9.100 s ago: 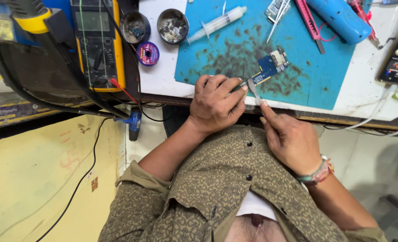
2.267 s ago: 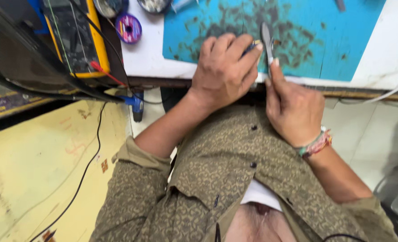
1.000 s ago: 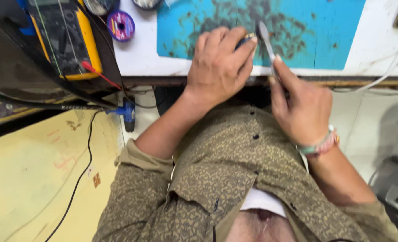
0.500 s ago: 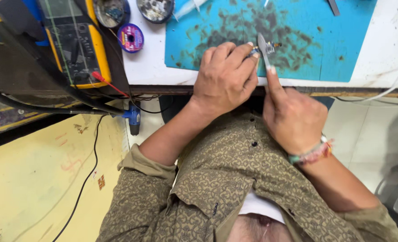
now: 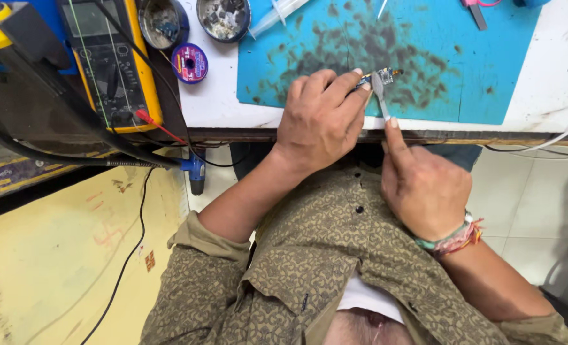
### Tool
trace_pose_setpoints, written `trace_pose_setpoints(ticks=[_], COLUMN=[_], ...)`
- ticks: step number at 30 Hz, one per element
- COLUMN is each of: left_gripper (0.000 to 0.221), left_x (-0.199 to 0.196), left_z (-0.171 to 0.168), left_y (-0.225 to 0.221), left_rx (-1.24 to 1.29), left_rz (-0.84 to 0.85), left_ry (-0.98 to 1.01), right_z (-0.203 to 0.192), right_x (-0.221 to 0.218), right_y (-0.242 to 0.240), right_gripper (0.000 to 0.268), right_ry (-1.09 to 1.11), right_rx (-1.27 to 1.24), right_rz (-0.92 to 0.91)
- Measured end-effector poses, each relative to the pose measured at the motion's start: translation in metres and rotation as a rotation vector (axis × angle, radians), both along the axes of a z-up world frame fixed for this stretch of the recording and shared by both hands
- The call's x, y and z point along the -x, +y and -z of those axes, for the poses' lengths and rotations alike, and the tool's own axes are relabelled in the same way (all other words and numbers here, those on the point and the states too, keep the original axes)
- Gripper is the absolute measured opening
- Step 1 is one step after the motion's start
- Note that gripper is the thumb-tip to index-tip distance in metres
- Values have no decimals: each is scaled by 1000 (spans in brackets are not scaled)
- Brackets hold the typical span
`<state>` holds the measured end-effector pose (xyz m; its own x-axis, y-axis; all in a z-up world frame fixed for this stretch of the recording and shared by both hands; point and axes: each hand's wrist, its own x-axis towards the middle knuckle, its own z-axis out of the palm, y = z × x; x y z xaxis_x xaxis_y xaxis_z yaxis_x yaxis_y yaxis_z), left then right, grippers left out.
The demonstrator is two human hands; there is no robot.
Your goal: The person performs delicate repairs on a mobile phone circuit board using a soldering iron and tweezers. They apply heat to components, manipulate small parts with tweezers, and scrape surfaces on a repair bench.
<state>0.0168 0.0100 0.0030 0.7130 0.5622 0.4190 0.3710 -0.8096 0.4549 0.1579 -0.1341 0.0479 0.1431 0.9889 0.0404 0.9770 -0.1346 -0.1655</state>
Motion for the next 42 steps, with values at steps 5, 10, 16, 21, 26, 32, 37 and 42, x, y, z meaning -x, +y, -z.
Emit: trace_pose_setpoints(ticks=[5,10,16,21,26,32,37,42], left_gripper=[27,22,25,28,26,22,22,20], left_x=[2,0,2,2,1,0,2,0], left_z=[8,6,6,5,9,3,7,5], left_y=[-1,-2,-3,-4,-2,-4,-3,-2], left_rx=[-5,-3,-10,-12,-18,-12,-16,-12], left_rz=[15,-20,-1,8,3,-9,-7,-17], left_ry=[12,9,34,38,22,21,7,-10], right_z=[9,-8,20,16,13,2,17,12], right_x=[-4,-12,-16,-13,-16,-19,-41,-68], right_y=[3,-23,-8,-4,4,-28,-55,-29], right_gripper=[42,36,36,38,35,38,33,30], right_ry=[14,339,495,290,258,286,670,272], right_rx=[-8,-8,-147,-89,-62,-28,-113,-274], right_rz=[24,121,154,85,65,20,245,190])
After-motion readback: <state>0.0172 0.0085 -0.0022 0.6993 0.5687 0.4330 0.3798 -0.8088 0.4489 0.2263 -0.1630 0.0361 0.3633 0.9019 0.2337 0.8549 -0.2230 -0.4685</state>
